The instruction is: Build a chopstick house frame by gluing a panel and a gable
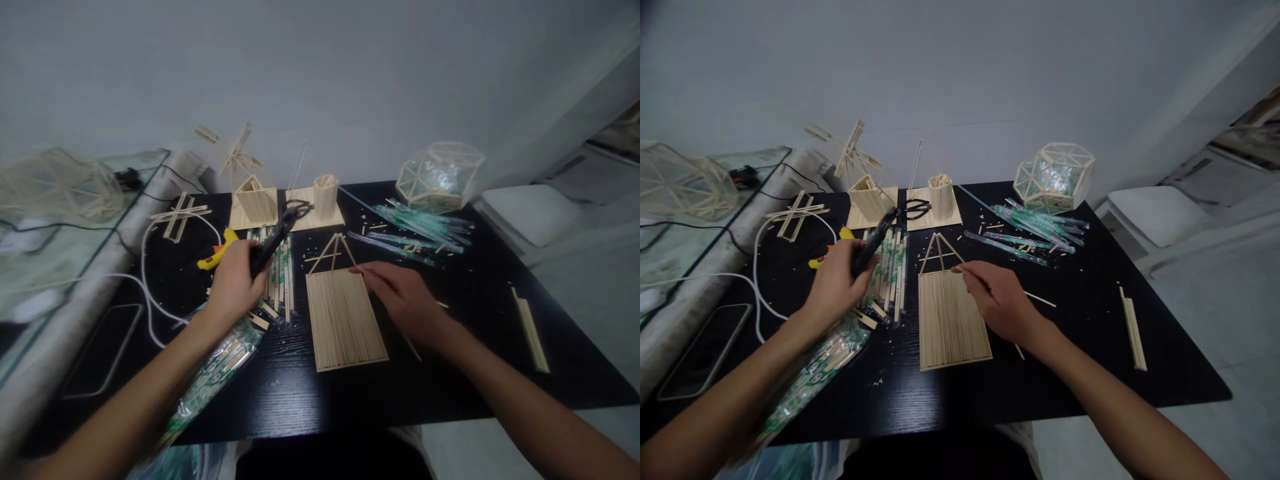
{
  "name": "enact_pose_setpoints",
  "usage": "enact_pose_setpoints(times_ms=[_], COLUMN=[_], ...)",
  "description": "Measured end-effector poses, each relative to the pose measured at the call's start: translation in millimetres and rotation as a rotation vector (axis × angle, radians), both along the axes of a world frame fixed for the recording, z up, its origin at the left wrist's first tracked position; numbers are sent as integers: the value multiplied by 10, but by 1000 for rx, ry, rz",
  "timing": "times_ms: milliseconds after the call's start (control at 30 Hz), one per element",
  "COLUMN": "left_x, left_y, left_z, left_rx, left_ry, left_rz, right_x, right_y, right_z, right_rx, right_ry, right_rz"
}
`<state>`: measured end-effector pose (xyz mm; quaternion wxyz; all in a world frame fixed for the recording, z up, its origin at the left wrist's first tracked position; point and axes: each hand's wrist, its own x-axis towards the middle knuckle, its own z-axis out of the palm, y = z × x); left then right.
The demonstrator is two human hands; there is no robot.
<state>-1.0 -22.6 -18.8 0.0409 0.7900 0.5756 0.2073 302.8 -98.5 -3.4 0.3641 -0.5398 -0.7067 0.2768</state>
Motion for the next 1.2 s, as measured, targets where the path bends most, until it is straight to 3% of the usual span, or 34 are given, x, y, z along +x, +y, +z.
enact_pose_setpoints(times_ms=[200, 400, 533, 767, 1200], left_x=[72, 164, 147, 114, 134], left_y=[-236, -347, -356, -361, -392], left_z=[-234, -249, -246, -303, -267], left_rx=[80, 5, -7, 3, -78], left_ry=[-211, -326, -317, -284, -272], left_rz=[-319, -262, -307, -312, -261], right_x=[-298, -499, -579, -573, -564], right_y=[12, 159, 204, 204, 210], right_z=[116, 189, 165, 136, 134], right_rx=[39, 72, 73, 70, 67], right_ry=[144, 225, 222, 222, 224], right_rz=[101, 163, 154, 162, 173])
